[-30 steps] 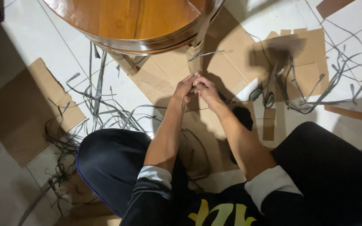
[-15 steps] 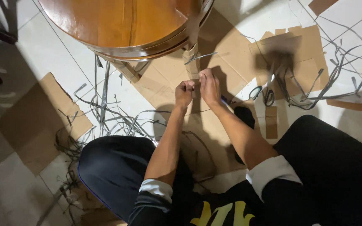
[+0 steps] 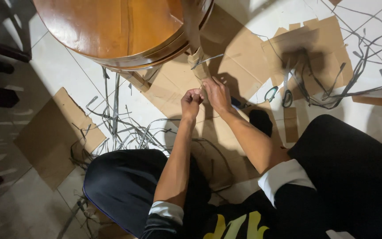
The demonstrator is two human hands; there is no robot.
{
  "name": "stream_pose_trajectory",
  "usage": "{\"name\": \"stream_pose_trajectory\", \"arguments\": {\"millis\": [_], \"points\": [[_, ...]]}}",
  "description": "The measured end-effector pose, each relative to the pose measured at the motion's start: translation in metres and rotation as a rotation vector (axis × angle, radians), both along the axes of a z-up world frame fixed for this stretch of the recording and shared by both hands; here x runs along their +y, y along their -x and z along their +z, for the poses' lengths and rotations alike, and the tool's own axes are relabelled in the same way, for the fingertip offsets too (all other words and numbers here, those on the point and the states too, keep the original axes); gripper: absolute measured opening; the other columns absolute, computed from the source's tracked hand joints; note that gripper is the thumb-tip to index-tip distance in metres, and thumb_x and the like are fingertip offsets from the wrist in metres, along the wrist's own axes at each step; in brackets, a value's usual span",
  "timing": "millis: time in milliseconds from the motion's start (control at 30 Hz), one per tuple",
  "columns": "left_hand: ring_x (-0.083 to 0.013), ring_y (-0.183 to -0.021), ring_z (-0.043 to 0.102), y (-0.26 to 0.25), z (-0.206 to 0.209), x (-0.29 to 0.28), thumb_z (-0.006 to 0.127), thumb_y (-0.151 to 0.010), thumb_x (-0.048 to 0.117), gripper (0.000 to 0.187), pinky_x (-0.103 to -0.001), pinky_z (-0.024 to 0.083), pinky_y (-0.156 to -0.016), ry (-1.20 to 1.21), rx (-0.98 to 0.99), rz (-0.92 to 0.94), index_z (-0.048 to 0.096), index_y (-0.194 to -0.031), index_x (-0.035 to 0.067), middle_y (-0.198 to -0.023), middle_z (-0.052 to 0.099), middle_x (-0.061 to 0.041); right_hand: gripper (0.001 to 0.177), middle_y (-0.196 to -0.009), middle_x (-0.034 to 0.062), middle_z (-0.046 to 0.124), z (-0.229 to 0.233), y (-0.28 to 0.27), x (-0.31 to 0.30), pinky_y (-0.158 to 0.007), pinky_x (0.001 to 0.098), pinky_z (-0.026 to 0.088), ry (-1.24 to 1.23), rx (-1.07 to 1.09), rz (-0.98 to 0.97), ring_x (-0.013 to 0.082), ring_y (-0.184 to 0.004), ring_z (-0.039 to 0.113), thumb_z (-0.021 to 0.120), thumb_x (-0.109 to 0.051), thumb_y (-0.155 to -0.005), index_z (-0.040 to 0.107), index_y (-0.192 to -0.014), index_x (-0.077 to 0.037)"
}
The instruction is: Wrapping a wooden chair leg with thin strips of material
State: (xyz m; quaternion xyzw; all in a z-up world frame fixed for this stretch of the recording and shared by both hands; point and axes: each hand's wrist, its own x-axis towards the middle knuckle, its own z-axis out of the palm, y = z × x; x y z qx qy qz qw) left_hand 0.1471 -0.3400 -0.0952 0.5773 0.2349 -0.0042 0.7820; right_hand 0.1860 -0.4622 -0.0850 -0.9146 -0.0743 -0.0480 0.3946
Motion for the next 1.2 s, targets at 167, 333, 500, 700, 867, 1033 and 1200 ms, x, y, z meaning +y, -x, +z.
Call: {"name": "stream_pose_trajectory", "arguments": {"millis": [167, 333, 500, 700, 867, 1033, 1200], "points": [[-0.0116, -0.075, 0.066, -0.004, 0.000, 0.002, 0.063, -0.102, 0.013, 0.012, -0.032, 0.061, -0.082, 0.008, 0.025, 0.011, 0.068, -0.102, 0.002, -0.080, 0.062, -0.003, 0.015, -0.115, 0.0077, 0.073, 0.001, 0.005, -0.006, -0.091, 0.0529, 0.057, 0.045, 0.001, 0.000, 0.0363, -0.104, 0.071, 0.059, -0.033, -0.105, 0.071, -0.110, -0.024], [-0.0141, -0.076, 0.068, -0.010, 0.008, -0.003, 0.067, -0.100, 0.014, 0.013, -0.036, 0.061, -0.084, 0.006, 0.011, 0.075, 0.072, -0.104, 0.003, -0.079, 0.065, -0.006, 0.013, -0.109, 0.0040, 0.072, 0.004, 0.001, 0.002, -0.090, 0.0492, 0.058, -0.087, 0.048, -0.025, 0.0331, -0.106, 0.070, 0.057, -0.032, -0.106, 0.067, -0.106, -0.024], [-0.0109, -0.076, 0.064, -0.015, -0.015, -0.001, 0.062, -0.100, 0.009, 0.012, -0.030, 0.058, -0.084, 0.014, 0.043, 0.125, 0.072, -0.106, 0.004, -0.081, 0.066, -0.003, 0.014, -0.096, 0.0146, 0.070, -0.027, -0.002, 0.004, -0.083, 0.0540, 0.055, -0.104, 0.069, -0.029, 0.0427, -0.100, 0.069, 0.055, -0.029, -0.105, 0.064, -0.102, -0.018], [-0.0123, -0.074, 0.068, -0.025, -0.014, -0.006, 0.062, -0.101, 0.009, 0.014, -0.034, 0.062, -0.081, 0.065, 0.061, 0.171, 0.071, -0.109, 0.004, -0.083, 0.069, -0.005, 0.010, -0.088, 0.0217, 0.071, 0.004, -0.002, -0.004, -0.082, 0.0570, 0.054, -0.162, 0.079, -0.069, 0.0471, -0.094, 0.069, 0.056, -0.019, -0.104, 0.064, -0.102, -0.014], [-0.0169, -0.082, 0.069, -0.027, -0.060, 0.004, 0.068, -0.099, 0.012, 0.019, -0.038, 0.061, -0.085, 0.080, 0.111, 0.170, 0.068, -0.115, 0.002, -0.092, 0.068, -0.008, 0.009, -0.079, 0.0081, 0.073, -0.005, -0.008, -0.006, -0.098, 0.0541, 0.048, -0.166, 0.145, -0.120, 0.0365, -0.085, 0.072, 0.058, -0.026, -0.104, 0.066, -0.100, -0.024], [-0.0245, -0.083, 0.072, -0.029, -0.060, -0.004, 0.073, -0.095, 0.011, 0.033, -0.044, 0.064, -0.085, 0.249, 0.198, 0.189, 0.061, -0.122, -0.003, -0.095, 0.065, -0.014, 0.009, -0.072, 0.0130, 0.071, -0.006, -0.006, 0.005, -0.083, 0.0537, 0.054, -0.267, 0.216, -0.090, 0.0412, -0.079, 0.072, 0.059, -0.021, -0.103, 0.068, -0.100, -0.021], [-0.0228, -0.088, 0.076, -0.035, -0.046, 0.000, 0.077, -0.093, 0.006, 0.032, -0.034, 0.063, -0.085, 0.169, 0.142, 0.201, 0.067, -0.122, -0.001, -0.104, 0.077, -0.017, 0.010, -0.075, 0.0033, 0.075, -0.026, -0.001, 0.006, -0.066, 0.0365, 0.060, -0.397, 0.247, -0.059, 0.0213, -0.065, 0.074, 0.064, -0.019, -0.100, 0.073, -0.100, -0.024]]}}
